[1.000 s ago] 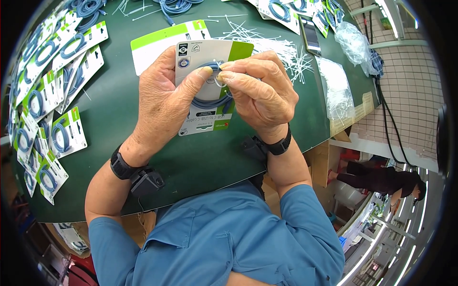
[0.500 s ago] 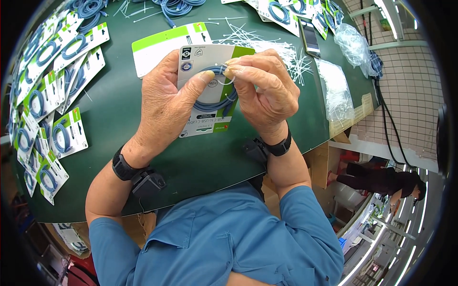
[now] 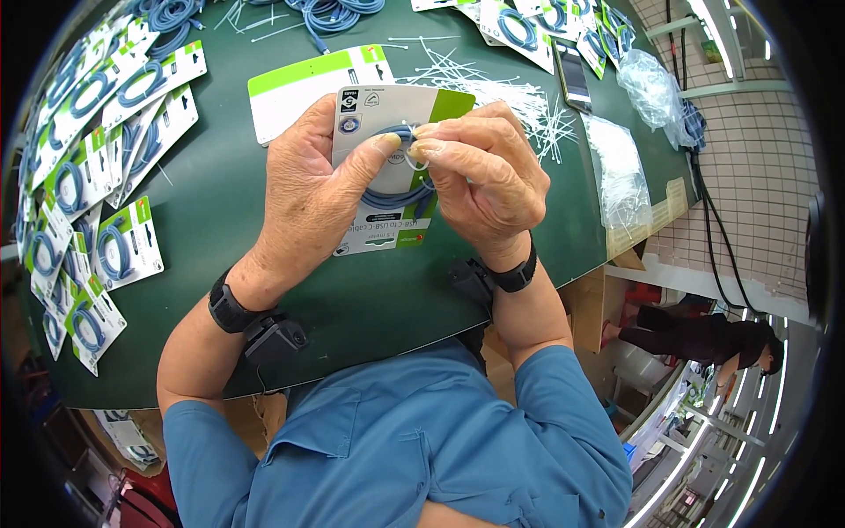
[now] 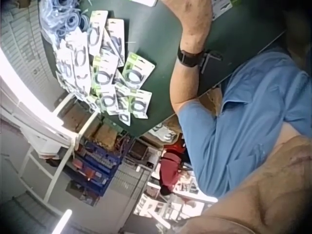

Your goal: The person packages a cable by placing it onto a cardboard backing and threading a plastic tie through the package to secure it. They pull the tie tight by hand and set the unit aside before repeating the process with another cable.

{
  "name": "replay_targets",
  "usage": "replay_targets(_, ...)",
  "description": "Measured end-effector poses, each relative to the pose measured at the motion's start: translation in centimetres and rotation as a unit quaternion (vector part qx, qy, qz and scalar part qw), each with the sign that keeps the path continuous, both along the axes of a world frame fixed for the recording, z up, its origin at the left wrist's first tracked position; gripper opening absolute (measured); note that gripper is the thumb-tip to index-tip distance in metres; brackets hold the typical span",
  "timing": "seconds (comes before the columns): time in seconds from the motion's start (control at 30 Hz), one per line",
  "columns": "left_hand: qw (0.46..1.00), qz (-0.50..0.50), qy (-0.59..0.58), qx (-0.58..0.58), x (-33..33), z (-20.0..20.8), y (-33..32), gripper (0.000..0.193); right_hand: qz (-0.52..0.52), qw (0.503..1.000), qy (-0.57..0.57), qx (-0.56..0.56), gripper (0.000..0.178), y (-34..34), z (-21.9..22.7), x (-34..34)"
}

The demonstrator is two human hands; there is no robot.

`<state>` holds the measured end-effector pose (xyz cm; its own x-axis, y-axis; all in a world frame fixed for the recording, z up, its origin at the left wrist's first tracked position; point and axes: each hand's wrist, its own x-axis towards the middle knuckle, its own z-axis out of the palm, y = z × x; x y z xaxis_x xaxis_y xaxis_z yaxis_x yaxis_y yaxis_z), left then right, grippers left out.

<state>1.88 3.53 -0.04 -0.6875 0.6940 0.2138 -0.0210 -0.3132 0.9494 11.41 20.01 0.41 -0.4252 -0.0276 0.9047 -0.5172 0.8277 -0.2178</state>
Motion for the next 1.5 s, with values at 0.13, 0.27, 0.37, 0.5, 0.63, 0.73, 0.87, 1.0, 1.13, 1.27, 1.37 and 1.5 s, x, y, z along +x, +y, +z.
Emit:
replay_targets(0.13,1.0,-0.002,0.004,0.0,0.0,0.0,0.0,0.031,-0.002,1.0,0.006,-0.001,0.019,-0.1,0.1,0.1)
replay_targets(0.27,1.0,-0.002,-0.001,-0.003,0.0,0.0,0.0,0.03,-0.007,1.0,0.012,0.0,0.02,-0.1,0.1,0.1)
replay_targets(0.37,1.0,0.0,0.0,-0.007,0.0,0.0,0.0,0.03,-0.011,1.0,0.003,0.007,0.02,-0.1,0.1,0.2)
replay_targets(0.5,1.0,0.001,-0.001,-0.007,0.0,0.0,0.0,0.029,-0.01,1.0,0.0,0.011,0.021,-0.2,0.2,0.1)
replay_targets(0.63,1.0,0.001,-0.002,-0.004,-0.1,-0.2,0.1,0.029,-0.013,1.0,-0.002,0.003,0.021,-0.1,0.0,-0.1)
replay_targets(0.73,1.0,0.001,0.007,-0.008,-0.1,-0.3,0.2,0.029,-0.025,1.0,-0.017,0.0,0.021,0.0,0.1,-0.2)
replay_targets(0.87,0.999,0.004,0.042,-0.019,0.0,-0.5,0.2,0.028,-0.033,0.998,-0.051,-0.013,0.022,0.0,0.3,-0.2)
replay_targets(1.0,0.997,0.009,0.072,-0.024,-0.1,-0.9,0.0,0.028,-0.043,0.997,-0.07,-0.005,0.026,-0.2,0.6,-0.1)
replay_targets(1.13,0.999,0.001,0.047,-0.025,0.1,-0.9,0.0,0.029,-0.047,0.996,-0.073,0.022,0.029,-0.3,0.8,0.3)
replay_targets(1.27,1.0,-0.007,0.022,-0.017,-0.1,-1.0,0.1,0.03,-0.052,0.995,-0.067,0.046,0.031,-0.1,0.7,0.2)
replay_targets(1.37,0.999,-0.007,0.028,-0.02,-0.3,-1.1,0.1,0.031,-0.056,0.995,-0.065,0.056,0.031,-0.1,0.7,0.2)
replay_targets(1.5,0.999,-0.007,0.038,-0.021,-0.5,-1.1,0.1,0.032,-0.059,0.994,-0.069,0.064,0.03,-0.1,0.7,0.2)
